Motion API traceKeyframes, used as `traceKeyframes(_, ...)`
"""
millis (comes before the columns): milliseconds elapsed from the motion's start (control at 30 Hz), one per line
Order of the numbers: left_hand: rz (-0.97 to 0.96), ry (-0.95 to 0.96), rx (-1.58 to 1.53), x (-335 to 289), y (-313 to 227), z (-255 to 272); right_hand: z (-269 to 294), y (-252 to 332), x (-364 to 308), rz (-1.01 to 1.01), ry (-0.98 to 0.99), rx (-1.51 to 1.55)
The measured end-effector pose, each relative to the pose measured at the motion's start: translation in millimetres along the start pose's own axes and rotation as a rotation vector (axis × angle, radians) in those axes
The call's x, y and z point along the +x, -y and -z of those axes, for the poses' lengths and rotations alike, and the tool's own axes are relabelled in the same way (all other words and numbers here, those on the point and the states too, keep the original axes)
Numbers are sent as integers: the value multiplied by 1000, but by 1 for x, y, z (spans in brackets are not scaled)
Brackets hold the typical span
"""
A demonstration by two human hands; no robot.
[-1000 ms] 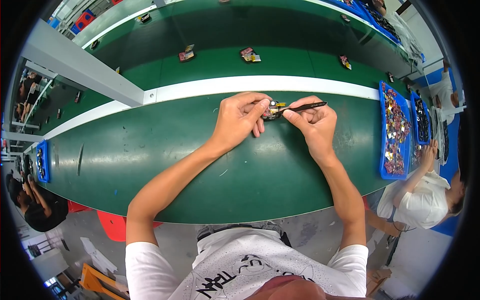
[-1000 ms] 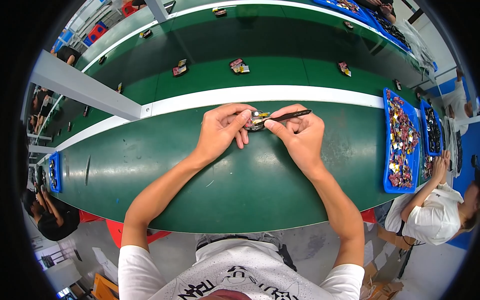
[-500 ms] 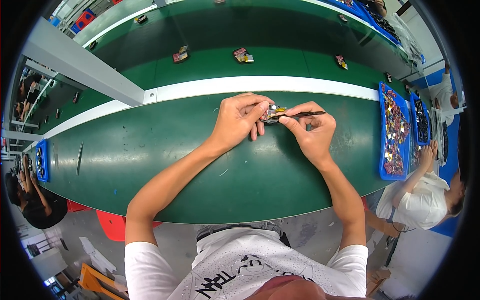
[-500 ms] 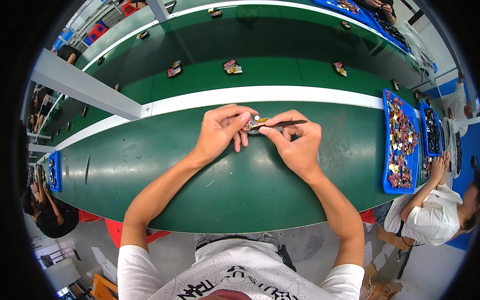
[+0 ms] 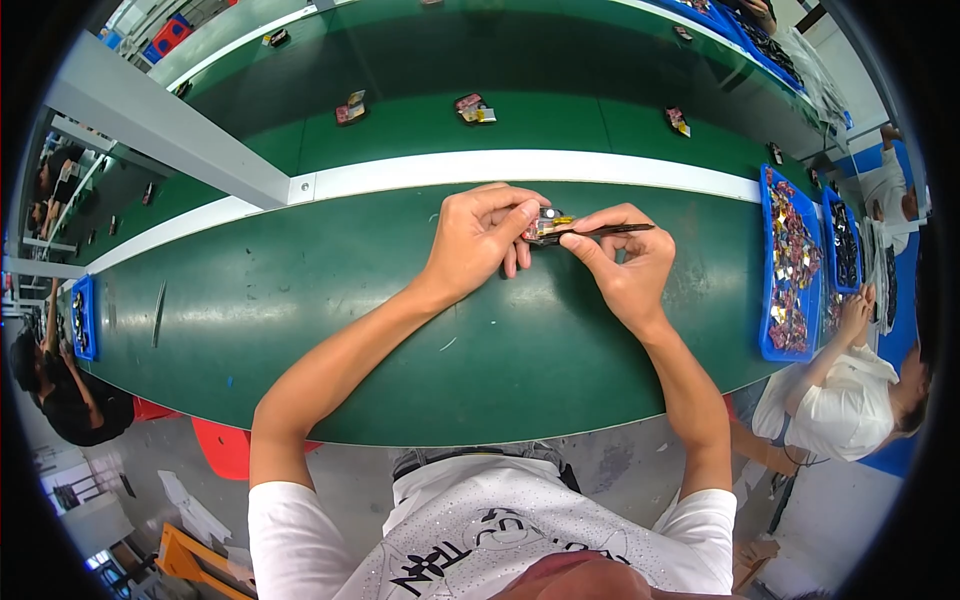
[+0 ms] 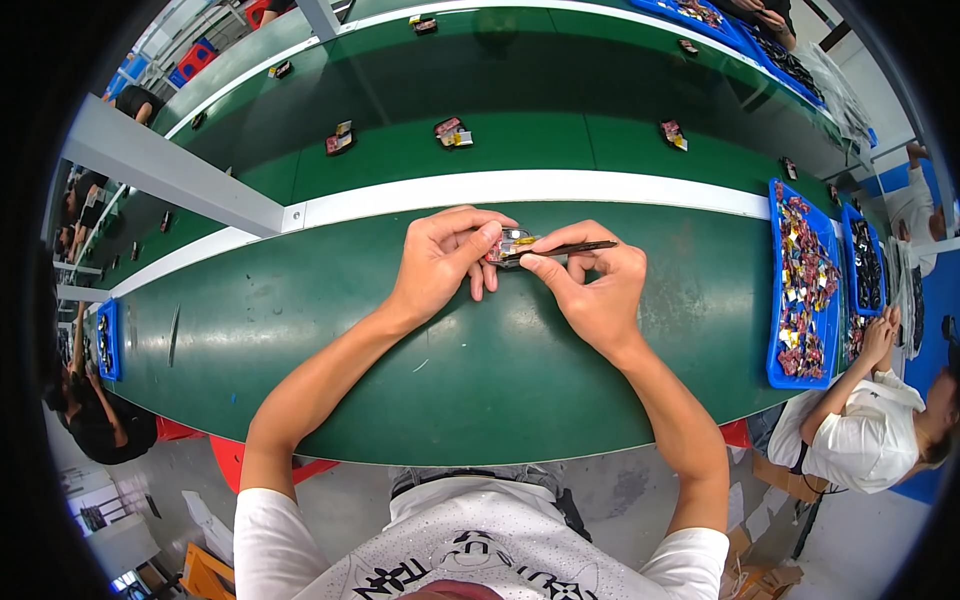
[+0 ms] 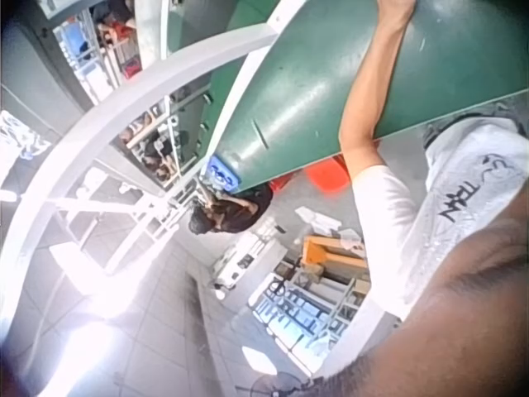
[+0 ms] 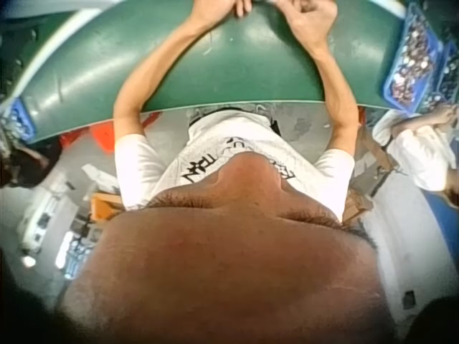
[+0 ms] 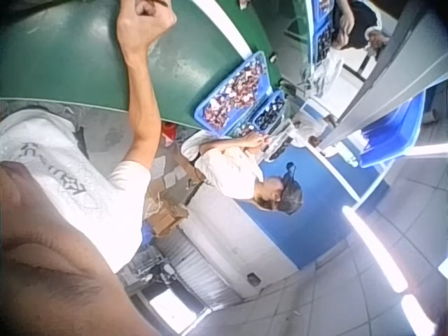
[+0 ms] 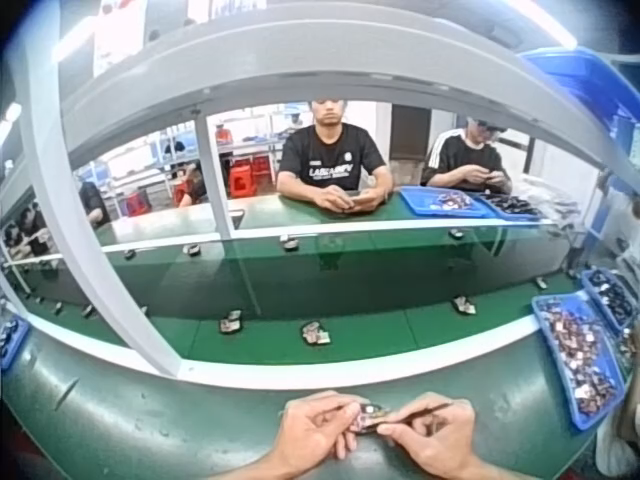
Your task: Assemble small electronic components and pins into a plastic housing.
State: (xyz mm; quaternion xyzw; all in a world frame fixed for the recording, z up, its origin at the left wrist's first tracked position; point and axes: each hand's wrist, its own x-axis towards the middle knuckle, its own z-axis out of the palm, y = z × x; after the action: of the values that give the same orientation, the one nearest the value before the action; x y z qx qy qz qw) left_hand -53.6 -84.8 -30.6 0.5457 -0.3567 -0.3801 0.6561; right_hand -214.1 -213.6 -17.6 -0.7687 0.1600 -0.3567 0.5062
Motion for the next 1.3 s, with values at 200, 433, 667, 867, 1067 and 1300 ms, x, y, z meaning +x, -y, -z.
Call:
traceKeyframes(200,27,-25,-11,1,2,1,-1,1,1,-28,-14,24)
traceKeyframes(433,25,-50,-18,1,3,1,-2,2,0,73,-6,-58)
traceKeyframes(667,24,-50,-7,2,4,1,-4,3,-1,147,-25,-99)
traceKeyframes(867,19,-51,-13,1,4,2,-5,3,-1,231,-19,-151)
traceKeyframes(1067,19,-54,-9,1,2,0,-4,2,-1,254,-15,-169)
traceKeyframes(1300,20,-58,-13,1,1,0,-5,4,-1,245,-39,-150)
